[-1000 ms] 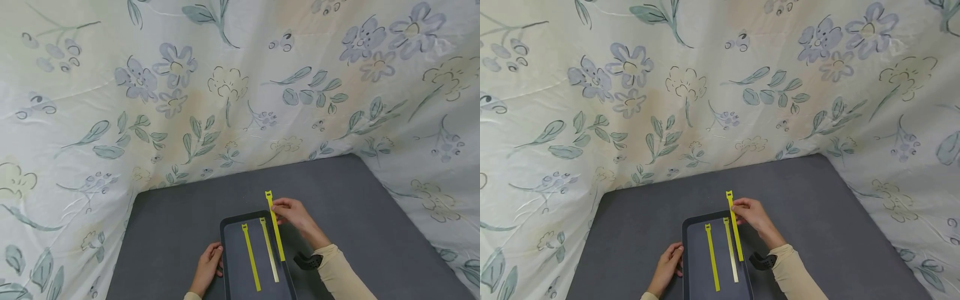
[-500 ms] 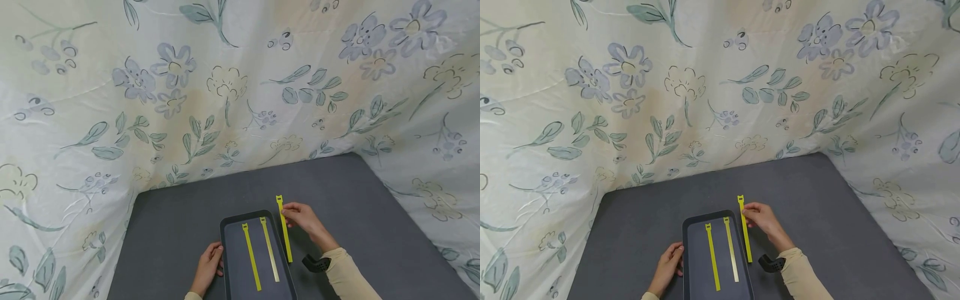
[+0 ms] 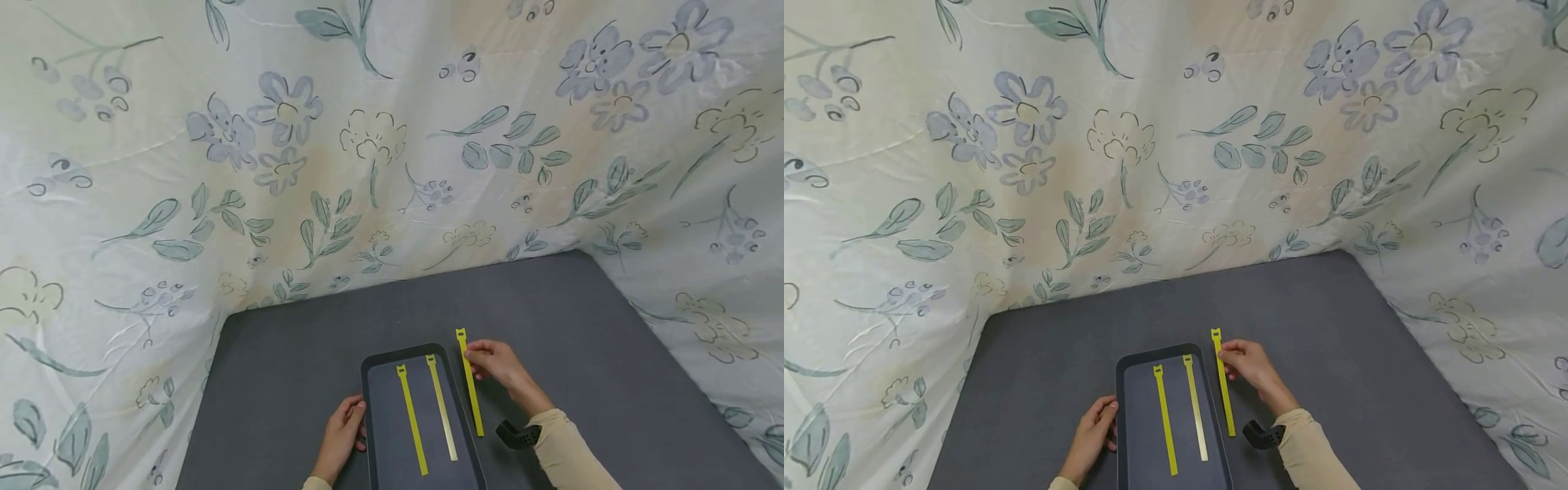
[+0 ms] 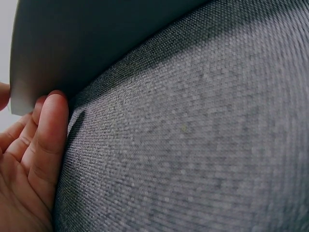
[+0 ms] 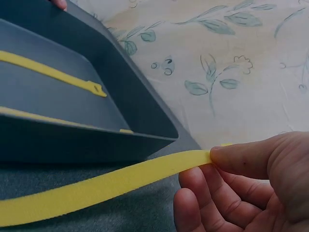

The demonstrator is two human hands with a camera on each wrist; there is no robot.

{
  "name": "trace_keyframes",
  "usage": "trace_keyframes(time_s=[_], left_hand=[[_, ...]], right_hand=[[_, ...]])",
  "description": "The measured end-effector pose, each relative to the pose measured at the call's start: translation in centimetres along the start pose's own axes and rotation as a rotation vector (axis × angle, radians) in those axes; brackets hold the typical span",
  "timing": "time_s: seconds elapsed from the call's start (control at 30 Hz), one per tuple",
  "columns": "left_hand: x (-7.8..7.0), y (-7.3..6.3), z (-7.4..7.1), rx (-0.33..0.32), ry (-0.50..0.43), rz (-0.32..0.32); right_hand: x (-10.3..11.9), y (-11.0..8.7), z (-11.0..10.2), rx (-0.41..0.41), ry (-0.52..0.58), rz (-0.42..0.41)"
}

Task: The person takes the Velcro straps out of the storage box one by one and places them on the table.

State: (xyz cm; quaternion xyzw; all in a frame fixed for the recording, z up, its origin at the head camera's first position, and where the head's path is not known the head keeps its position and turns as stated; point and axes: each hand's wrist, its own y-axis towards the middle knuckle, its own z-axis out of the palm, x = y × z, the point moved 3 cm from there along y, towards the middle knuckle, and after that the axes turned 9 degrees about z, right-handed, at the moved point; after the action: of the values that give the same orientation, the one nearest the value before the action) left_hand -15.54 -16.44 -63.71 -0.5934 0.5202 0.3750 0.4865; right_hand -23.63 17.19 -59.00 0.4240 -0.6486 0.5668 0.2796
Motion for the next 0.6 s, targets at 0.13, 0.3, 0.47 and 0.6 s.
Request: trace_keyframes(time_s=[0.13, 0.3, 0.47, 0.6], left_hand=[[0.0, 0.1, 0.0, -0.001, -0.002, 0.011], [0.0, 0.1, 0.0, 0.0, -0.003, 0.017], [0.0, 0.0, 0.0, 0.003, -0.009, 0.015], [0.0, -0.1, 0.0, 0.0, -0.016, 0.015]], right_hand=[[-0.5, 0.3, 0.0, 0.004, -0.004, 0.0], [-1.1, 0.8, 0.1, 0.01, -0.02, 0.002], [-1.7, 1.0, 0.1, -0.015, -0.067, 0.012], [-1.9, 1.2, 0.3, -0.032, -0.096, 0.018]])
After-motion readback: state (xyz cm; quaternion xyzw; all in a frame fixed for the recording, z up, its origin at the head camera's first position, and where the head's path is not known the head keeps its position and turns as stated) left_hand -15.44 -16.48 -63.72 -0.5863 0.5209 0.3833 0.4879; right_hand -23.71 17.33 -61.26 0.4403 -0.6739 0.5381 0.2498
